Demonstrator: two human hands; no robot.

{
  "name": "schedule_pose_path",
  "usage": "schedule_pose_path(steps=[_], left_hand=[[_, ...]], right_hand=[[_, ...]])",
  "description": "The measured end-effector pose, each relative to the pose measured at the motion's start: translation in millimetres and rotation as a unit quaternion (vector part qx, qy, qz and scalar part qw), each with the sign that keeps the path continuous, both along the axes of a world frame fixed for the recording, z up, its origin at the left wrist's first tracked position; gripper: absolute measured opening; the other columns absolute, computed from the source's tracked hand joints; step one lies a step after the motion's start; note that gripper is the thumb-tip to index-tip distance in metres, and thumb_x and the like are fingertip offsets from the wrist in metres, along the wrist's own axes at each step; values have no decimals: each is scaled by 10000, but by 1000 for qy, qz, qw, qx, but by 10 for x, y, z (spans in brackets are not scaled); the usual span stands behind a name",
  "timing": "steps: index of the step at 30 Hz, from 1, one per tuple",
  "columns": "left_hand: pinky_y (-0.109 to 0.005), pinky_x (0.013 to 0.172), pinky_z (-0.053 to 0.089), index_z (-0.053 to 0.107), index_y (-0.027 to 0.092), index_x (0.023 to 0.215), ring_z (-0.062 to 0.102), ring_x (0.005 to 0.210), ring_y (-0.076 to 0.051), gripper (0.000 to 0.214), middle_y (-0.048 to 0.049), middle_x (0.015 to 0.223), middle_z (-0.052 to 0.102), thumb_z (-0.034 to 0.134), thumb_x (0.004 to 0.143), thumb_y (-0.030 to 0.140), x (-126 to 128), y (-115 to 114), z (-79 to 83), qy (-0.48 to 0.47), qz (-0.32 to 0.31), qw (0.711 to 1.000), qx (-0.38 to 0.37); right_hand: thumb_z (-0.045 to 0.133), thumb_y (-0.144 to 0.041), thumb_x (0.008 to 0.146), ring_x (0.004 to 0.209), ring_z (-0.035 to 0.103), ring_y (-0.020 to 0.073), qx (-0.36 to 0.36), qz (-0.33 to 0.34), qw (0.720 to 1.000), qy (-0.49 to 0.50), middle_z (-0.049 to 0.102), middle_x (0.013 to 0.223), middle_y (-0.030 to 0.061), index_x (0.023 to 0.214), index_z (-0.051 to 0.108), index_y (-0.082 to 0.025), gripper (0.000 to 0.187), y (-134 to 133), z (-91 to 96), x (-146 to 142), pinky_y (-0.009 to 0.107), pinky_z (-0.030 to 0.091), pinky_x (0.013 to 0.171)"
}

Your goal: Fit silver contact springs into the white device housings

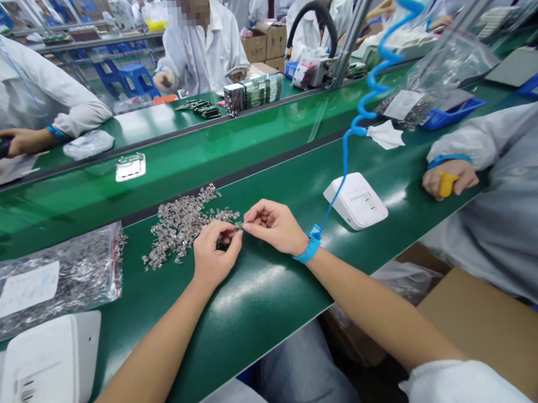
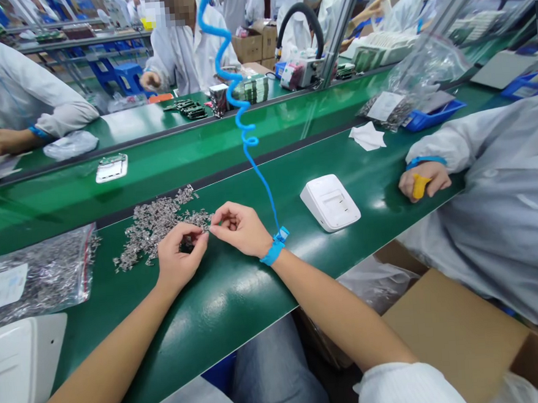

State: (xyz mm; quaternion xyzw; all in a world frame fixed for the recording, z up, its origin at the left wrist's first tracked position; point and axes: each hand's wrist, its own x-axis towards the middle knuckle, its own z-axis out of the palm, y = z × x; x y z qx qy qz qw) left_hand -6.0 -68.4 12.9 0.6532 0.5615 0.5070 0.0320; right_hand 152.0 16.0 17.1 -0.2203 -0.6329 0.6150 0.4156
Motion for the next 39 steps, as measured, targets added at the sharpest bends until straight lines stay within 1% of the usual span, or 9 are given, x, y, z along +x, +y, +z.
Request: schedule_pose_path(steps=[3, 6, 8, 11, 17, 25, 30, 34, 39], left_hand=[[-242, 653, 466, 617, 194, 972, 555, 639, -91, 154, 27, 806, 625, 690, 853, 257, 3, 10, -14, 0, -3, 1000, -16], [-263, 698, 472, 639, 199, 1041, 583, 680, -102, 152, 10, 855, 667, 647, 903, 262, -5, 18, -19, 33, -19, 999, -21], [-275, 736, 478, 658, 198, 1031, 620, 747, -119, 119, -8, 893, 697, 613, 937, 256, -17, 21, -21, 46, -33, 998, -15], [-274, 770, 492, 671, 193, 972, 653, 823, -134, 80, -21, 915, 719, 605, 948, 231, -40, 29, -24, 37, -52, 998, -2], [-254, 733, 490, 665, 194, 908, 638, 757, -121, 32, -4, 840, 703, 638, 922, 205, -55, 43, -7, 32, -60, 998, 8], [-253, 674, 479, 654, 187, 877, 616, 706, -125, 83, -10, 787, 680, 615, 925, 243, -36, 10, 22, 41, -38, 998, -3], [-243, 684, 505, 666, 189, 931, 638, 722, -127, 99, -15, 821, 697, 581, 934, 240, -34, 20, 21, 49, -17, 999, 4], [-247, 718, 517, 667, 198, 949, 664, 755, -141, 99, -20, 860, 715, 593, 933, 262, -63, 38, -19, 80, -11, 997, 20], [-252, 713, 510, 673, 215, 942, 679, 755, -154, 146, -15, 874, 727, 617, 936, 350, -125, 99, -96, 113, -10, 993, 28]], right_hand=[[828, -358, 735, 670, 547, 94, -15, -2, 1000, 15, 654, 859, 14, 826, 593, -186, 304, 10, 2, -1, 241, 457, 612], [838, -350, 727, 667, 547, 91, -31, 7, 999, 30, 659, 852, 10, 826, 592, -186, 312, 23, 5, 2, 237, 457, 616], [852, -354, 715, 648, 537, 83, -40, 17, 999, 32, 660, 853, 8, 827, 595, -184, 328, 32, 4, 6, 232, 451, 606], [873, -389, 688, 636, 532, 84, -53, 35, 998, 26, 652, 843, 2, 828, 599, -185, 369, 49, -4, 8, 234, 455, 600], [887, -359, 674, 647, 539, 74, -60, 65, 995, 38, 644, 832, -13, 855, 601, -177, 384, 81, -12, 14, 222, 457, 629], [870, -336, 689, 651, 537, 67, -66, 78, 994, 38, 626, 842, -28, 901, 587, -188, 383, 83, 3, 25, 209, 453, 624], [850, -331, 700, 695, 572, 84, -67, 75, 995, 27, 634, 829, -18, 918, 618, -182, 351, 106, 1, 25, 222, 482, 669], [833, -350, 710, 753, 607, 106, -69, 95, 993, 19, 658, 841, 0, 972, 657, -170, 364, 131, -10, 30, 246, 507, 731], [831, -328, 729, 722, 585, 81, -66, 130, 989, 33, 657, 853, -5, 985, 677, -170, 338, 183, -23, 37, 220, 483, 711]])
